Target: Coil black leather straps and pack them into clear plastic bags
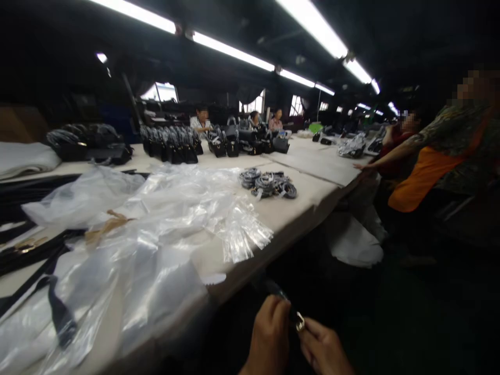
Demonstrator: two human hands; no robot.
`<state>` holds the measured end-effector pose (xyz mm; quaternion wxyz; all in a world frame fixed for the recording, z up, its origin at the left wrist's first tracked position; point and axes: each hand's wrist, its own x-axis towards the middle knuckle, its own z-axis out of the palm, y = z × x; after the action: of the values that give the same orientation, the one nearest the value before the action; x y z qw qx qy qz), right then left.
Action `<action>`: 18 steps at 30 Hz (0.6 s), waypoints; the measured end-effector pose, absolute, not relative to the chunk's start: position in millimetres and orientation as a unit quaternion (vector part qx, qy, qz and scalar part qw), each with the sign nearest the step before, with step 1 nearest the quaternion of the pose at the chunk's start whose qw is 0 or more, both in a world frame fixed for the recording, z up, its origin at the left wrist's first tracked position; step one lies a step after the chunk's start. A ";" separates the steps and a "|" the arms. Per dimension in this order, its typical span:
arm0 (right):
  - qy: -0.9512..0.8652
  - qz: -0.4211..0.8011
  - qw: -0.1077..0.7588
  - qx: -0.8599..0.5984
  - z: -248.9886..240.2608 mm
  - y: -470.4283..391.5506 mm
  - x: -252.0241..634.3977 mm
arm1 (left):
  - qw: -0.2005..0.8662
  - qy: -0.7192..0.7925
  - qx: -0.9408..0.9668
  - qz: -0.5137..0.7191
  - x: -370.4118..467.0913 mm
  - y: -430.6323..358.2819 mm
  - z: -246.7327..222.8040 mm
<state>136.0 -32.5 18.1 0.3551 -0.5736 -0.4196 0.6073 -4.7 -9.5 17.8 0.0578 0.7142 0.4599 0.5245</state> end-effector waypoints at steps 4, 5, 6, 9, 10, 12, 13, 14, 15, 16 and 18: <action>-0.320 0.635 0.457 -0.534 48.4 -38.1 111.6 | 0.085 0.465 0.681 0.560 -14.1 -12.7 26.0; -0.299 0.659 0.458 -0.516 51.7 -36.2 107.3 | 0.103 0.475 0.673 0.557 -14.8 -11.8 22.8; -0.280 0.675 0.457 -0.507 53.2 -34.6 104.1 | 0.116 0.485 0.661 0.561 -14.7 -11.4 19.7; -0.321 0.641 0.446 -0.536 51.5 -34.7 100.4 | 0.123 0.502 0.633 0.577 -12.7 -14.0 17.2; -0.374 0.591 0.442 -0.561 49.6 -35.5 100.8 | 0.118 0.502 0.631 0.579 -12.1 -15.2 17.8; -0.509 0.445 0.425 -0.602 45.1 -36.1 103.5 | 0.104 0.494 0.644 0.574 -11.6 -16.4 18.1; -0.573 0.366 0.405 -0.612 43.2 -35.7 105.3 | 0.095 0.489 0.656 0.568 -11.9 -16.2 16.9; -0.626 0.298 0.374 -0.616 41.9 -35.0 107.3 | 0.087 0.484 0.668 0.559 -12.4 -15.5 15.0; -0.667 0.245 0.333 -0.620 41.5 -34.1 109.2 | 0.082 0.482 0.678 0.548 -13.1 -14.4 12.3; -0.698 0.207 0.283 -0.624 42.0 -33.1 110.8 | 0.083 0.484 0.686 0.537 -14.0 -13.2 9.3; -0.732 0.165 0.180 -0.636 45.2 -30.2 113.1 | 0.100 0.490 0.699 0.511 -16.0 -10.8 3.2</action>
<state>113.1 -30.2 45.2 0.1802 -0.6360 -0.7321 0.1646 -16.0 -10.8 3.2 0.0998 0.6990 0.4901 0.5112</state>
